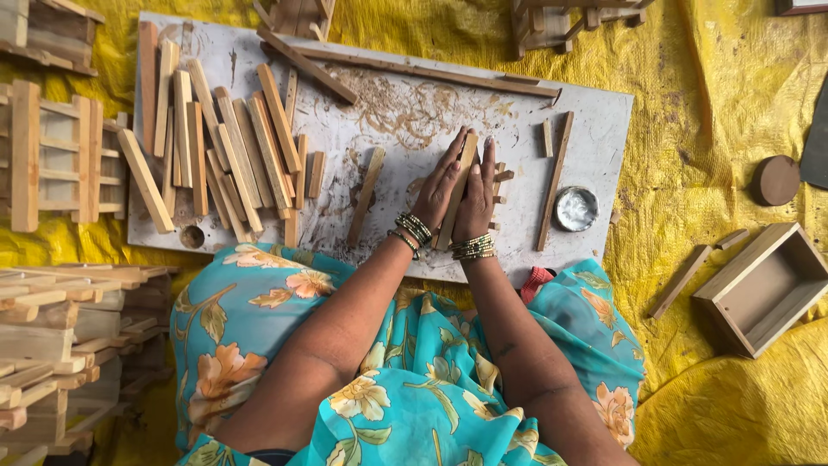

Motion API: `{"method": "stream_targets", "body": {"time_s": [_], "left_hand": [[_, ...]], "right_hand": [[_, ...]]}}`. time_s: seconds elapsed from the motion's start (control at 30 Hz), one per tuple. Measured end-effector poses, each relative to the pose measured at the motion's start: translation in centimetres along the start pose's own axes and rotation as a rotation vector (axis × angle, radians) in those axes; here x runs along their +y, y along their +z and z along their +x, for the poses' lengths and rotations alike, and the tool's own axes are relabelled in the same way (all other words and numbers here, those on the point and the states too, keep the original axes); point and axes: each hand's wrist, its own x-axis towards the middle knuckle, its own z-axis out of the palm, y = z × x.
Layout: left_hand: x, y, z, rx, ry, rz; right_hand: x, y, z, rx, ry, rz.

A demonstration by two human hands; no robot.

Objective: The person sits on the ground and assembles small wooden furniture pieces, fitting wooden sticks and slats into a slotted frame by hand, dipping parts into a small dish of glue, and pressing joints together. Finished assemblies are set aside with a pile of completed pieces nearby.

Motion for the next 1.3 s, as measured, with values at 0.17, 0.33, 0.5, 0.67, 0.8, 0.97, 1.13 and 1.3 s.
{"method": "stream_targets", "body": {"time_s": [0.17,0.33,0.5,0.67,0.8,0.97,1.13,1.3], "left_hand": [[-0.4,0.4,-0.5,-0.003,-0.004,0.005],[-0.7,0.6,-0.5,-0.004,-0.009,-0.014],[-1.1,0.6,-0.4,0.013,-0.038,-0.014],[-1.2,0.7,-0.4,-0.001,-0.051,-0.080],[-1.2,1.0,-0.4,0.002,-0.055,-0.064],[-1.1,1.2,-0.5,-0.026,-0.085,-0.018],[-1.3,1.1,-0.5,-0.045,-0.043,-0.049],[-1.5,1.3,-0.4,-0.044,-0.041,-0.053]], "right_hand": [[0.0,-0.1,-0.2,0.021,0.052,0.006],[0.1,-0.3,-0.3,0.000,0.038,0.088],[0.2,-0.2,-0.2,-0.002,0.049,0.042],[0.2,-0.2,-0.1,0.001,0.032,0.056],[0.2,-0.4,-0.3,-0.008,0.026,0.027],[0.4,-0.5,-0.4,-0.011,0.002,0.026],[0.4,-0.5,-0.2,-0.017,0.047,0.139],[0.2,-0.6,-0.2,0.011,0.074,0.097]]}}
